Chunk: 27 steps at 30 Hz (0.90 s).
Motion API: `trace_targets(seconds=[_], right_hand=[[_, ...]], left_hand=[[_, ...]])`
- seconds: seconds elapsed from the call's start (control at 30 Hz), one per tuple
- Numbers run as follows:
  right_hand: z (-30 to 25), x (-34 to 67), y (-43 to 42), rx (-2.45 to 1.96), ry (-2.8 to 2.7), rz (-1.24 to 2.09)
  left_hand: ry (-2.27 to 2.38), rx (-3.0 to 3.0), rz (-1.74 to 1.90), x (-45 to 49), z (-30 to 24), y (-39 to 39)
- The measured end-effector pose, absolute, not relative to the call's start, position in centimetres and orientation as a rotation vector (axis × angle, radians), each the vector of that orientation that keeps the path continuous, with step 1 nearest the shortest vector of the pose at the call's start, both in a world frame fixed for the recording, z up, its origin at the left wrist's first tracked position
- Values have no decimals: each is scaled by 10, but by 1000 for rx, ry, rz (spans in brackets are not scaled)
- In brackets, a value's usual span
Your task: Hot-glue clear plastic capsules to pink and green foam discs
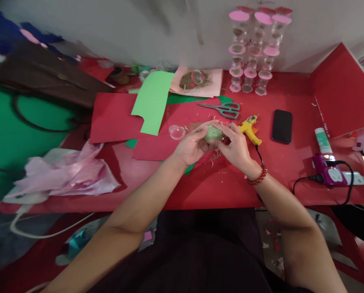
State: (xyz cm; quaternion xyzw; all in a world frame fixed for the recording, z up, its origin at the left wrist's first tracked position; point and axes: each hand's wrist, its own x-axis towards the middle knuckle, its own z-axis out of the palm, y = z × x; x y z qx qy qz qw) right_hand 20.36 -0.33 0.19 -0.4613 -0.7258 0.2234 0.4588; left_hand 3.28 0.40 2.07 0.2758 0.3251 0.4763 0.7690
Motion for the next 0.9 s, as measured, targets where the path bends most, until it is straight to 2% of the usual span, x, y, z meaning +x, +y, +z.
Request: trace_targets(seconds=[0.2,0.53,0.9], right_hand=[[-2,201,-5,-1087,-1754,502],[-9,210,-7,-1048,-1821,216],[-2,203,-10,-1072,-1734,333]], left_hand=[[712,553,1034,35,23,3],[643,491,1086,41,24,-6],[663,503,1118,42,26,-6]])
